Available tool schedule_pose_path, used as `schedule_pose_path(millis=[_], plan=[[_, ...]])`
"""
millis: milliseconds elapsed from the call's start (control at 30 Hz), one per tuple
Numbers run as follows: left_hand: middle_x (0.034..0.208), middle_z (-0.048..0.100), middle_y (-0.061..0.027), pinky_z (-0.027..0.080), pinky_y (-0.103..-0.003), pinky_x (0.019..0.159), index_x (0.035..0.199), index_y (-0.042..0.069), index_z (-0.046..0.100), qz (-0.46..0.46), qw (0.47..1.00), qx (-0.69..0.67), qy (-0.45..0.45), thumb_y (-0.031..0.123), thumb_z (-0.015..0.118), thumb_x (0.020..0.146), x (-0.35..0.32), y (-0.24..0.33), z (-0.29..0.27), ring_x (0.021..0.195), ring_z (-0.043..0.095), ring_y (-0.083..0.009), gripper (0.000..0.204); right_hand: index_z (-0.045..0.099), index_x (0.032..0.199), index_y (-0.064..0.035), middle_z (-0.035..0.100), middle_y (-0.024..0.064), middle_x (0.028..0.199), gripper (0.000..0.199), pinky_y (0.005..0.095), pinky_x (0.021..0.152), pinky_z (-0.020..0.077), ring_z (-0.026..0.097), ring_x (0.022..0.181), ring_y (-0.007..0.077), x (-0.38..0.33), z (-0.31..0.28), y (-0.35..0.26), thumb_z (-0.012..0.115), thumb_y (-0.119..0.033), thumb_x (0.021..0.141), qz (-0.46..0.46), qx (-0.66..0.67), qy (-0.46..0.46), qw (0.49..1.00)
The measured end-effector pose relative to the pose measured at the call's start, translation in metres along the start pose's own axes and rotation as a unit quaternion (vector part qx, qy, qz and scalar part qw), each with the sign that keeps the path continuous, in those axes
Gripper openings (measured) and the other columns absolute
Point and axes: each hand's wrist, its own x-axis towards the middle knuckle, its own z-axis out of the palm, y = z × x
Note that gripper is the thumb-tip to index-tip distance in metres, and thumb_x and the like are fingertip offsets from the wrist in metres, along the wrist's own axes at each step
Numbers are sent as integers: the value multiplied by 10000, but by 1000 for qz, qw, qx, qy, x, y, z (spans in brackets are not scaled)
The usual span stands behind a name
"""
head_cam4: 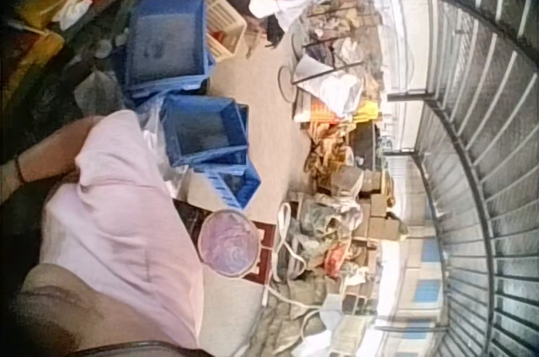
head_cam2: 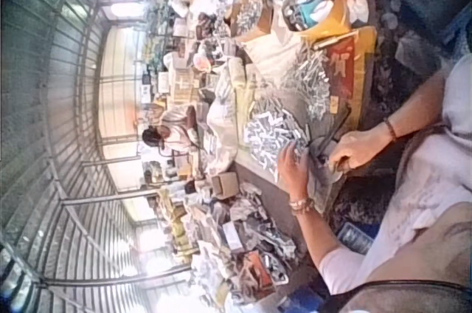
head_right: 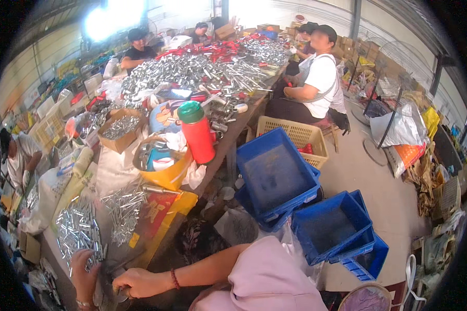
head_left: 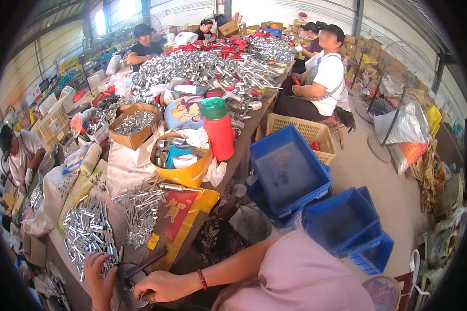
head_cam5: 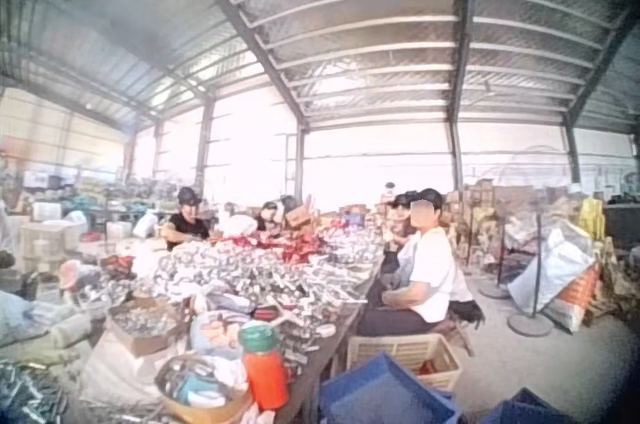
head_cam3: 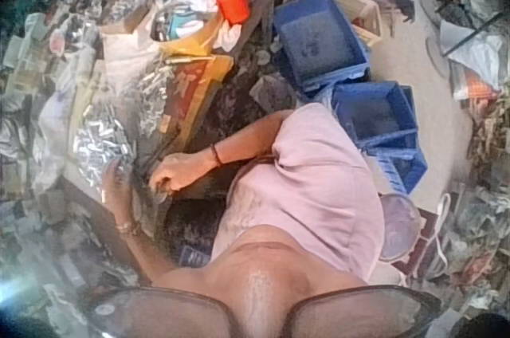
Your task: Assembling small metal components using a hammer and a circular base.
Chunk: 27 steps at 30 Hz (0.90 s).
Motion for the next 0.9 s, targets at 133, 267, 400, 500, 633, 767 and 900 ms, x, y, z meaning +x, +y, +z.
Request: schedule_pose_path(millis=[133, 267, 400, 500, 633, 767, 900], plan=[[1035, 648, -125, 487, -480, 967, 1056, 55, 745, -145, 980, -118, -73, 63, 842, 738, 18, -17, 16, 1054, 620, -367, 332, 725, 1089, -24, 753, 170, 923, 162, 441, 760, 553, 754, 871, 357, -2, -3, -3, 735, -41, 929, -2, 2, 12, 1000], [1010, 637, -125, 486, -460, 914, 972, 45, 715, -131, 988, -62, -57, 56, 829, 756, 25, -3, 20, 1022, 623, -354, 244, 724, 1078, -27, 744, 175, 917, 152, 444, 755, 546, 748, 869, 364, -3, -2, -4, 729, -42, 927, 9, -3, 12, 1000], [979, 664, -122, 490, -456, 905, 936, 56, 705, -157, 985, -37, -64, 70, 834, 795, 0, -15, 10, 1002, 634, -351, 192, 734, 1072, -50, 749, 192, 937, 138, 470, 763, 558, 753, 898, 384, 1, 7, 0, 717, -76, 937, -28, -17, 10, 999], [980, 725, -135, 504, -473, 896, 957, 68, 737, -122, 991, 18, -55, 119, 815, 900, -33, -35, 6, 966, 682, -375, 110, 764, 1113, -77, 773, 195, 996, 201, 481, 805, 593, 768, 966, 407, 4, 8, -14, 735, -121, 919, -21, -42, -7, 999], [1030, 686, -119, 503, -491, 944, 1002, 98, 747, -138, 987, 23, -80, 114, 794, 885, -13, 2, -5, 1052, 636, -376, 127, 787, 1179, -60, 798, 165, 1073, 246, 412, 822, 619, 797, 974, 345, -6, -12, -19, 765, -56, 934, -15, -91, 16, 996], [990, 700, -111, 519, -466, 917, 1006, 88, 767, -191, 980, 14, -55, 80, 813, 879, -56, 25, -17, 1006, 653, -360, 135, 772, 1193, -74, 788, 164, 1086, 256, 409, 821, 619, 784, 951, 349, -10, -10, -22, 747, -22, 944, 36, -48, -15, 998], [965, 733, -75, 545, -394, 926, 1084, 56, 796, -293, 953, -67, -41, 74, 837, 911, -76, 33, -40, 996, 675, -273, 179, 772, 1188, -70, 784, 171, 1086, 250, 409, 821, 619, 784, 949, 348, -4, -3, -17, 747, -17, 944, 12, -25, -21, 999]])
